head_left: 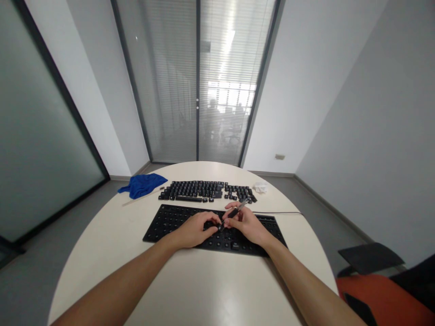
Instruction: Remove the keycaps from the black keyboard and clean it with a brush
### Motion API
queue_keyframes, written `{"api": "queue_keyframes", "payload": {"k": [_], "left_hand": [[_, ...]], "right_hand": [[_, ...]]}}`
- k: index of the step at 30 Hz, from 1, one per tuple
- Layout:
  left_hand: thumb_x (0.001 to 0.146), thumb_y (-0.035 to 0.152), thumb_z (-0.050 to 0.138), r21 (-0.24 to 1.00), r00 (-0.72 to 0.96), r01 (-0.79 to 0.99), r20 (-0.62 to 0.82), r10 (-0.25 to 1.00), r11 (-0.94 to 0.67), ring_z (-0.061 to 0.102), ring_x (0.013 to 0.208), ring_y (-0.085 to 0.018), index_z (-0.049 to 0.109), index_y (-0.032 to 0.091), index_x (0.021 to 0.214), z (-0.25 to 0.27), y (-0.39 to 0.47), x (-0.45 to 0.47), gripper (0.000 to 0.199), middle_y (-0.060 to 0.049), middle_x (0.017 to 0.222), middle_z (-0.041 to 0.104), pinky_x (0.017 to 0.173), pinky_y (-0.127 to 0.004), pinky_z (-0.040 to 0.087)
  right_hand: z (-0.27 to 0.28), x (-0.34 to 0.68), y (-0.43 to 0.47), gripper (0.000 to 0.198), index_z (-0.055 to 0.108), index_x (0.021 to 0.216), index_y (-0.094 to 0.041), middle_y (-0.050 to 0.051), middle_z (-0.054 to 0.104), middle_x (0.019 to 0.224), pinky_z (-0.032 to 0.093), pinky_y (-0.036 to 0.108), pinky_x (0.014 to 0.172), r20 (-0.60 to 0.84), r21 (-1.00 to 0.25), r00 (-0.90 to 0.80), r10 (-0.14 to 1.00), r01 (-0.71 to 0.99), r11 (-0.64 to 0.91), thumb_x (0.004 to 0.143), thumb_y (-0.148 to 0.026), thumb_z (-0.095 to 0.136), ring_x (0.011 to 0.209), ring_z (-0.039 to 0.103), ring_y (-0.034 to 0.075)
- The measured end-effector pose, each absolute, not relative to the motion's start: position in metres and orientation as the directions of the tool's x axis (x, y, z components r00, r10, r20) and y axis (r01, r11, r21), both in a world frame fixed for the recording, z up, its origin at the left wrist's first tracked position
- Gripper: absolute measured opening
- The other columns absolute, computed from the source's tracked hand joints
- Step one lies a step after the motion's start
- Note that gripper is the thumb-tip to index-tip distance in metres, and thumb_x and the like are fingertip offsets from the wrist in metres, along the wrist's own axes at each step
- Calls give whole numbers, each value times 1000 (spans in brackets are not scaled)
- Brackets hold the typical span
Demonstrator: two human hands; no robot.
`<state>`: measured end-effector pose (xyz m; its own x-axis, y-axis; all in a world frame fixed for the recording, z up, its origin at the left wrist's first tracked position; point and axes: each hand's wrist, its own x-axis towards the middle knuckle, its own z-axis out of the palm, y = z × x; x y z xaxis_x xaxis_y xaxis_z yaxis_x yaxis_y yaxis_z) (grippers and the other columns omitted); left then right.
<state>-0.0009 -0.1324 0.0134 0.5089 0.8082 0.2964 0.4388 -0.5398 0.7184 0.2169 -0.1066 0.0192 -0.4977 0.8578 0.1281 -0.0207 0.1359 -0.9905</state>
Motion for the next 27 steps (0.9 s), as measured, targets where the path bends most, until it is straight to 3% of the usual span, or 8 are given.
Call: {"api": "queue_keyframes", "payload": {"k": [9,15,21,27], "left_hand": [[82,15,63,729,498,432,298,814,-531,64,104,-20,68,20,98,16,-133,1,17,-4,108,71,99,-34,45],[89,18,59,855,530,276,246,812,-439,68,102,-19,61,18,122,11,-131,-1,33,-8,114,70,95,-33,50],[94,23,56,662,519,459,341,784,-593,60,116,-20,69,24,114,11,-133,0,25,-4,119,70,106,-35,42],[93,26,58,601,506,529,342,792,-598,63,106,-19,67,22,110,14,-134,2,20,-5,113,70,98,-33,47]], "right_hand": [[19,216,-107,43,52,106,-20,1,71,88,55,26,67,127,-991,-477,870,-24,131,73,-29,78,69,68,13],[22,221,-103,53,49,106,-22,0,69,90,58,29,71,43,-998,-330,943,-48,28,68,-38,82,71,70,15],[24,236,-96,55,47,106,-22,1,70,89,59,33,69,8,-999,-256,967,30,16,65,-32,82,72,70,17],[30,244,-95,49,44,105,-23,1,69,86,60,30,67,-47,-997,-240,970,65,-32,69,-26,78,73,70,17]]}}
